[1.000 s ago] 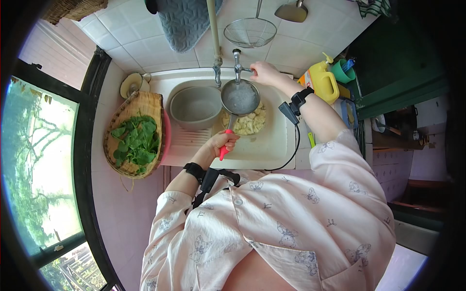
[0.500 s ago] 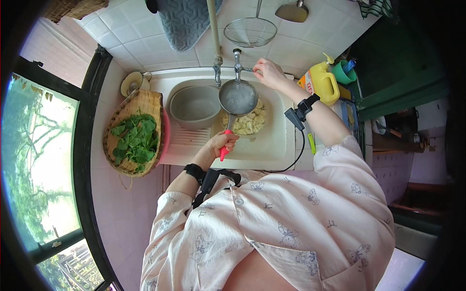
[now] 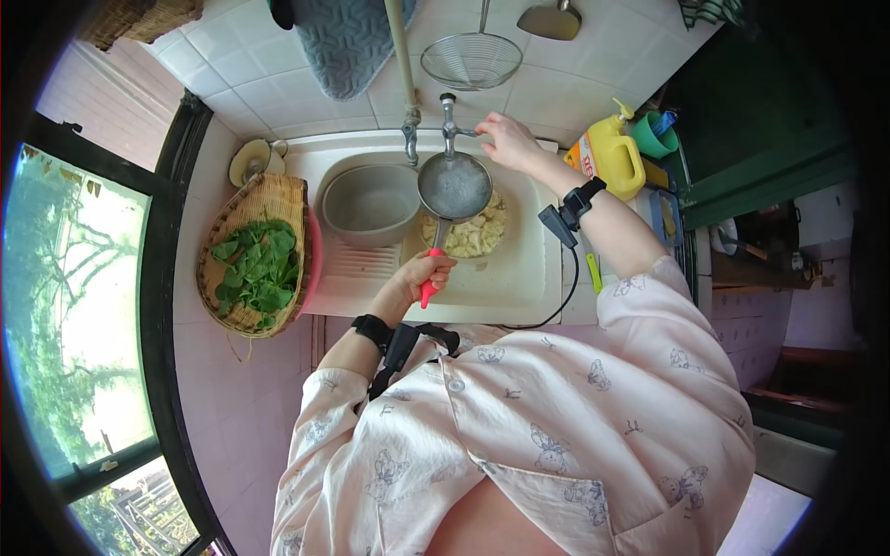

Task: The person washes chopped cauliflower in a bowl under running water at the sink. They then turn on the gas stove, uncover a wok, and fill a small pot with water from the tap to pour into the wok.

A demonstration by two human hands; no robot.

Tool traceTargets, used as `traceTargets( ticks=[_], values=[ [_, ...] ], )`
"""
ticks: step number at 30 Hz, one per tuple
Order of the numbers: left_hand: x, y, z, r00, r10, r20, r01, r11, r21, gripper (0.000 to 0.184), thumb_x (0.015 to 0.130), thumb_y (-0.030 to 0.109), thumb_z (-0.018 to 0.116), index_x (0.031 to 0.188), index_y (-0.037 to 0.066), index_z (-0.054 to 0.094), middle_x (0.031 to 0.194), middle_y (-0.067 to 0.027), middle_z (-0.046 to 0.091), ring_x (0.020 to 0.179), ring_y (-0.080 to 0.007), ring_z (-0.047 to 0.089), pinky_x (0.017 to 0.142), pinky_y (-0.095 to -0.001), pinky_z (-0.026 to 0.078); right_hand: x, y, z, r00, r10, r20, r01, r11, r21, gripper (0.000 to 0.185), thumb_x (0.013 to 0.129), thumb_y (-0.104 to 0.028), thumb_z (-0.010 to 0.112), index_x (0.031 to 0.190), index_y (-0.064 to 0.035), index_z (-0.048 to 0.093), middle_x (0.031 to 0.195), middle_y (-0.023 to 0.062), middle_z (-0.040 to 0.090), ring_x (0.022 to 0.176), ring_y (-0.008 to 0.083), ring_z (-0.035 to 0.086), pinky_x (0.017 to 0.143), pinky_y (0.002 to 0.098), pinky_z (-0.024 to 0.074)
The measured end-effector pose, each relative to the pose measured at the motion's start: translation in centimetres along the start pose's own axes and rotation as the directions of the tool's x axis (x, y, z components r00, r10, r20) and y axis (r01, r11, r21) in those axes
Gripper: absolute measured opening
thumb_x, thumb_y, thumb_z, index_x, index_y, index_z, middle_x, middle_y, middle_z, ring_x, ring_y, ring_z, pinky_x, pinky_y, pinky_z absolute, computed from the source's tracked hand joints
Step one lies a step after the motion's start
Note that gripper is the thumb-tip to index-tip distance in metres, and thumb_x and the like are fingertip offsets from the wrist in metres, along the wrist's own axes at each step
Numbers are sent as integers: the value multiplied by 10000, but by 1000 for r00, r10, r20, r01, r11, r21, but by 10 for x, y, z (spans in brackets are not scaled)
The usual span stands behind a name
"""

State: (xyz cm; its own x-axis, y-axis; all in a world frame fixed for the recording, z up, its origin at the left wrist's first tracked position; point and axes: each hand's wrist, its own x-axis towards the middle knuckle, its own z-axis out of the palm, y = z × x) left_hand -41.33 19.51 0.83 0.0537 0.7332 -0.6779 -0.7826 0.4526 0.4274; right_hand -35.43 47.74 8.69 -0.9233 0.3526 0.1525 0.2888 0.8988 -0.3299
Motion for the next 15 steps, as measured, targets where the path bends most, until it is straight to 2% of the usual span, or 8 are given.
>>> traceTargets(
  ticks=[8,10,15],
  values=[
    [3,-2,-1,1000,1,2,-1,1000,-1,231,870,-1,584,736,109,432,571,64,343,414,-31,303,351,-202,241,-1,1,1,1000,-5,-14,6,1000,15,254,770,-101,601,1017,-66,649,1057,120,578,1026,304,568,880,407,475],
    [3,-2,-4,1000,5,23,-5,1000,-11,247,848,-14,593,724,108,417,567,52,373,406,-43,332,364,-220,263,1,1,2,1000,-10,-19,11,1000,27,251,768,-90,591,1010,-59,653,1054,124,582,1020,307,571,878,406,476],
    [2,-5,-3,1000,14,6,-14,1000,1,244,859,-5,588,729,113,419,569,57,357,413,-36,319,359,-209,253,5,2,9,995,-56,-79,57,998,9,227,754,-53,568,961,-32,660,995,135,593,959,316,579,843,405,475]
  ],
)
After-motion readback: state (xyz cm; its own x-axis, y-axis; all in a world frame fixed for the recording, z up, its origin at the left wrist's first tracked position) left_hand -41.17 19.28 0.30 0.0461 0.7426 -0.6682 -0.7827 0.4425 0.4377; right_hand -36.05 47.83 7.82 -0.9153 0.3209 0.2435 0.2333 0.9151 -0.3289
